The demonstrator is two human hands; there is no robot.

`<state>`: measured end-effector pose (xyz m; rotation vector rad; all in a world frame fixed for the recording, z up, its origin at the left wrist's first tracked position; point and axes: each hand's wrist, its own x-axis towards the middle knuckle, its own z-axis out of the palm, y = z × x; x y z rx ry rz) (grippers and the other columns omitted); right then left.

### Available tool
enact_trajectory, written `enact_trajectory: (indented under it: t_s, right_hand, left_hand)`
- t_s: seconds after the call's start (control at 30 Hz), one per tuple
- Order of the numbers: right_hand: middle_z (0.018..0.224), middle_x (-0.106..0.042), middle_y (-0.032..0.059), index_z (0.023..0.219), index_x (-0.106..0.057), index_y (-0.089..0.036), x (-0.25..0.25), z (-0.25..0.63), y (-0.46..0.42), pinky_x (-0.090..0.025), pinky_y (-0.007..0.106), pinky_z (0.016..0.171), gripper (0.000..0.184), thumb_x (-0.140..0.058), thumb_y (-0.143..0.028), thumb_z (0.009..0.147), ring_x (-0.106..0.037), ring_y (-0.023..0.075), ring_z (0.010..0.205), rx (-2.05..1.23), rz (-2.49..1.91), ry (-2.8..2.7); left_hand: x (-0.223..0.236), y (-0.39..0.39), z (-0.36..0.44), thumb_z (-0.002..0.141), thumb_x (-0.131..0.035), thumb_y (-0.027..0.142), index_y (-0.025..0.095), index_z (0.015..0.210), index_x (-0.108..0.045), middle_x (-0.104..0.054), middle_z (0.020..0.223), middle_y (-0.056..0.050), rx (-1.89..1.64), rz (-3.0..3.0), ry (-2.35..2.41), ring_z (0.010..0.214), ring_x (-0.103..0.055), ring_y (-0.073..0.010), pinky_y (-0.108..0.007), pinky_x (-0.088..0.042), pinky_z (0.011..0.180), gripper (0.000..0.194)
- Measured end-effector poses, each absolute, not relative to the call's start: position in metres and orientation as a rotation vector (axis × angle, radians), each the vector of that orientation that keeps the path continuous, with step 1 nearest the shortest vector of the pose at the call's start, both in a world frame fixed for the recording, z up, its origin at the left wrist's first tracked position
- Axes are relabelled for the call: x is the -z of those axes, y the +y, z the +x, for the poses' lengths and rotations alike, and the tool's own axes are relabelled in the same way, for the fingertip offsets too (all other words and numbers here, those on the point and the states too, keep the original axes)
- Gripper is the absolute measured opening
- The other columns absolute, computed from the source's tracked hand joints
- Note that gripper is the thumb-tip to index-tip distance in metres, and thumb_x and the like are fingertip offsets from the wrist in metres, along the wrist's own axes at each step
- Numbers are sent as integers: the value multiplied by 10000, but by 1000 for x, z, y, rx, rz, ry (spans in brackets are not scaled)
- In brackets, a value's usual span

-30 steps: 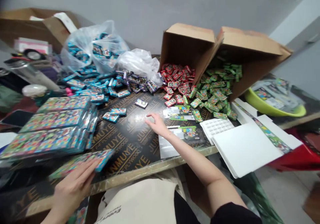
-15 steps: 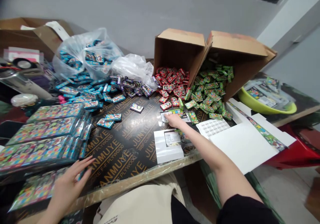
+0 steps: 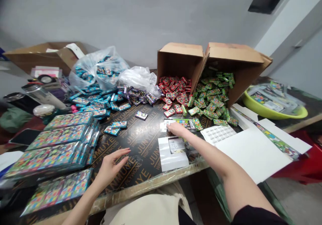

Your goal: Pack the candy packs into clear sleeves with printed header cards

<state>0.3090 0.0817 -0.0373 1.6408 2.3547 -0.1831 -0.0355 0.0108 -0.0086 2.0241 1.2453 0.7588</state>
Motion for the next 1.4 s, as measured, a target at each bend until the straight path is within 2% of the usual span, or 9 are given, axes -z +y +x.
enact_trajectory:
  t_s: [0.1,0.27,0.53,0.7,0.83,0.93,1.1,1.3,1.4]
  right_hand:
    - [1059,-595,176,1254,-412,-129,33,320,87,-380,365,826,512,-496,-222,758,-556,286,994,177,1670,2381]
    - [1256,-437,210,1360,-245,-152,29,334,97,-395,371,826,942,-687,-275,538,-491,327,1081,312,1741,2279]
    - [910,-649,187,1054,-573,-96,23,324,88,-448,362,761,352,-439,-55,731,-614,281,889,208,1885,2353]
    - [1208,-543,121,1215,-458,-140,1,266,57,-388,324,947,435,-257,-45,841,-469,158,1159,139,1872,2732]
    - [1208,-549,102,1164,-500,-166,-2,199,18,-325,405,1020,344,-359,-143,851,-379,174,1235,313,1062,3575]
    - [1263,-489,141,1190,-466,-128,-4,182,6,-307,437,1026,400,-393,-141,798,-340,199,1257,525,791,3637]
    - [1226,-512,134,1149,-494,-136,-14,187,16,-315,453,1010,468,-365,-121,699,-423,198,1189,985,887,3619]
    - [1377,-332,153,1299,-361,-101,-20,167,15,-210,454,1057,644,-416,-31,661,-211,234,1311,697,758,3416]
    - [1312,-428,131,1227,-451,-146,-26,166,17,-258,412,1035,542,-395,1,709,-310,212,1263,650,798,3421]
  left_hand:
    - [8,11,-34,738,-556,295,228,927,-677,-678,990,-54,-761,1877,1231,978,-600,-231,-425,-410,931,235]
    - [9,10,-32,714,-573,310,232,908,-686,-680,984,-54,-740,1772,1217,971,-600,-240,-430,-412,921,238]
    - [12,12,-32,697,-620,344,197,924,-674,-680,976,-76,-681,1557,1187,959,-601,-250,-439,-403,929,276]
    - [5,17,-14,756,-523,506,103,1012,-604,-647,1017,-159,-702,744,941,921,-622,-241,-417,-451,869,484]
    - [-6,18,5,751,-357,667,103,1104,-547,-631,1037,-161,-685,444,607,961,-598,-275,-452,-455,832,692]
    - [-11,16,8,750,-389,635,92,1058,-571,-662,937,-134,-750,451,619,875,-624,-261,-415,-474,793,650]
    - [-17,7,4,765,-435,504,95,991,-605,-681,840,-99,-819,465,746,789,-642,-240,-386,-484,768,497]
    - [-21,12,-5,770,-382,537,111,990,-612,-685,836,-97,-932,510,766,822,-639,-238,-380,-494,767,531]
    - [-20,12,-10,751,-407,537,132,987,-620,-689,837,-85,-924,550,878,842,-636,-248,-385,-503,764,515]
